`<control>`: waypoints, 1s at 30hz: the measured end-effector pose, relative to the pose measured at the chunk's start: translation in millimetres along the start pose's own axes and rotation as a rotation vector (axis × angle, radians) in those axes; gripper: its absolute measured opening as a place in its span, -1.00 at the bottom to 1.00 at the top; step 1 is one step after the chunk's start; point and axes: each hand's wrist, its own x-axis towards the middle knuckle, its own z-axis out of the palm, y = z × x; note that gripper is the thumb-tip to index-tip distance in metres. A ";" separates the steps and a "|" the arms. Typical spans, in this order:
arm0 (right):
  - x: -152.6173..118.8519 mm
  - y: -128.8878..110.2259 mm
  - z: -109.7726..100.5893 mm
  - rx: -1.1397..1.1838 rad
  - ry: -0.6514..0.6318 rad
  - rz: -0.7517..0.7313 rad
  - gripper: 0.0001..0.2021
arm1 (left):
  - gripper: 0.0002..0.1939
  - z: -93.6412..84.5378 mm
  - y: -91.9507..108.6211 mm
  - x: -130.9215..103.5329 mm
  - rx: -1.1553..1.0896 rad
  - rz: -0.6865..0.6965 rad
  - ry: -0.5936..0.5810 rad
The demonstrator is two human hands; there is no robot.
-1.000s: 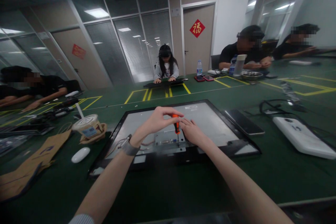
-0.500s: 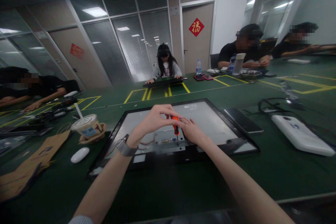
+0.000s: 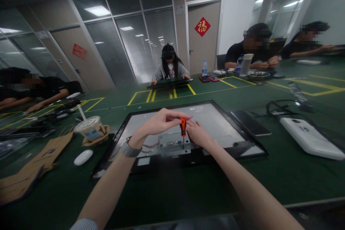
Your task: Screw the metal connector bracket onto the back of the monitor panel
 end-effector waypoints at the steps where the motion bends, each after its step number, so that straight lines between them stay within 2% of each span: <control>1: -0.4 -1.6 -1.4 -0.004 -0.008 0.009 -0.42 | -0.72 0.6 -1.9 0.6 0.001 -0.013 0.021; 6: -2.3 -10.8 -11.6 -0.029 -0.051 0.068 -0.40 | -0.76 1.6 -12.4 3.6 0.019 -0.049 0.164; 12: -3.0 -14.8 -18.4 -0.031 -0.083 0.091 -0.40 | -0.69 -2.2 -14.5 3.5 -0.012 -0.010 0.082; 16: -2.4 -14.1 -17.5 -0.036 -0.078 0.078 -0.40 | -0.70 1.3 -17.8 5.8 -0.052 -0.006 0.063; 23: -2.2 -10.2 -17.6 -0.030 -0.103 0.074 -0.41 | -0.81 1.3 -22.7 8.0 0.072 0.004 0.213; 26: -2.3 -9.1 -17.5 -0.017 -0.115 0.071 -0.39 | -0.75 -2.9 -24.6 7.0 0.073 0.002 0.176; 30: -2.1 -8.8 -16.0 -0.016 -0.105 0.081 -0.39 | -0.69 -2.9 -25.2 7.4 -0.073 0.030 0.081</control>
